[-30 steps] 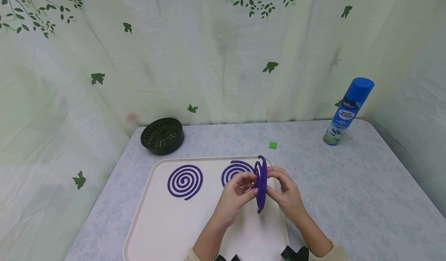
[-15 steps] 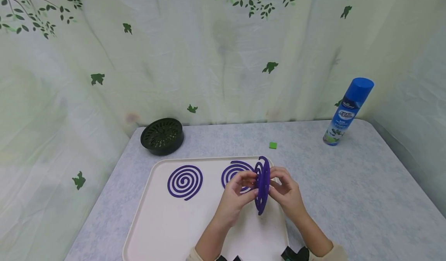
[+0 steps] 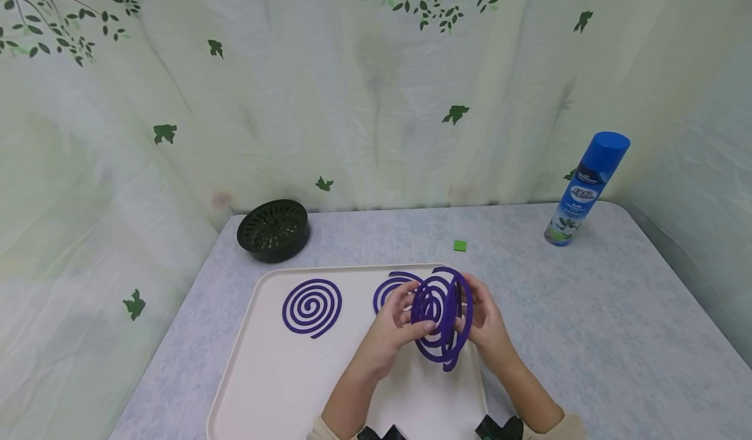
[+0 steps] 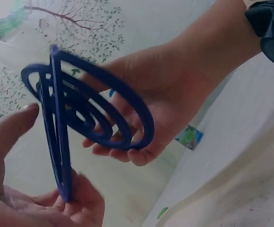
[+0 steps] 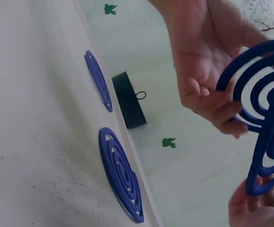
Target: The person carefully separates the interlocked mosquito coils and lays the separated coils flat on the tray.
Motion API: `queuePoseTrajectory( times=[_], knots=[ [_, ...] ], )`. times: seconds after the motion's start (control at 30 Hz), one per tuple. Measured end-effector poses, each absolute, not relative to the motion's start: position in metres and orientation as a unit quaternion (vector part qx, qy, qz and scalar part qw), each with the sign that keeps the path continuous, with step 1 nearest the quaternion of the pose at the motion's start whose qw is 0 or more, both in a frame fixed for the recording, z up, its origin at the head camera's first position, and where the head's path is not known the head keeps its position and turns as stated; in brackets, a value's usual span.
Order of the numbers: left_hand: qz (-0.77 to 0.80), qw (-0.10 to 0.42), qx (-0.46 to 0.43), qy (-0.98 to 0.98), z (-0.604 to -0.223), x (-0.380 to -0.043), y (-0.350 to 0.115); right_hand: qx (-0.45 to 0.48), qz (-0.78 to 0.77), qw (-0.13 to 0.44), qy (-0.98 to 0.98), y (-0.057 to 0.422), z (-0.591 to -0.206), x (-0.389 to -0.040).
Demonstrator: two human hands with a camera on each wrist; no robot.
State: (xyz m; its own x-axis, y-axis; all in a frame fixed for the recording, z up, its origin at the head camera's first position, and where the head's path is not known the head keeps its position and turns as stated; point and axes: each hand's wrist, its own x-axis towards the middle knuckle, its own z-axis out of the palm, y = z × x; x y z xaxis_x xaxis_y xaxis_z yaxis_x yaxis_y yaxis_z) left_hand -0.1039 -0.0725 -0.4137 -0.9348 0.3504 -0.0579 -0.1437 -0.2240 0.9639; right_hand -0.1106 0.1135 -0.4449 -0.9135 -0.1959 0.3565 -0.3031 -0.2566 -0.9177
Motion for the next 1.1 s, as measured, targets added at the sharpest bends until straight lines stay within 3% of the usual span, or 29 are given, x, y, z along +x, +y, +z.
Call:
queuePoseTrajectory(
  times=[0.57,0.77,1.1],
  knots=[
    [0.859,0.204,0.063,0.466,-0.408,-0.108,-0.086,0.214,0.891,-0.202,-0.347,0.129,-0.446,-0.116],
    [0.863,0.208,0.069,0.455,-0.407,-0.107,-0.087,0.233,0.887,-0.222,-0.333,0.129,-0.446,-0.114],
    [0.862,0.204,0.099,0.453,-0.406,-0.108,-0.091,0.244,0.882,-0.192,-0.355,0.135,-0.442,-0.115]
  ],
)
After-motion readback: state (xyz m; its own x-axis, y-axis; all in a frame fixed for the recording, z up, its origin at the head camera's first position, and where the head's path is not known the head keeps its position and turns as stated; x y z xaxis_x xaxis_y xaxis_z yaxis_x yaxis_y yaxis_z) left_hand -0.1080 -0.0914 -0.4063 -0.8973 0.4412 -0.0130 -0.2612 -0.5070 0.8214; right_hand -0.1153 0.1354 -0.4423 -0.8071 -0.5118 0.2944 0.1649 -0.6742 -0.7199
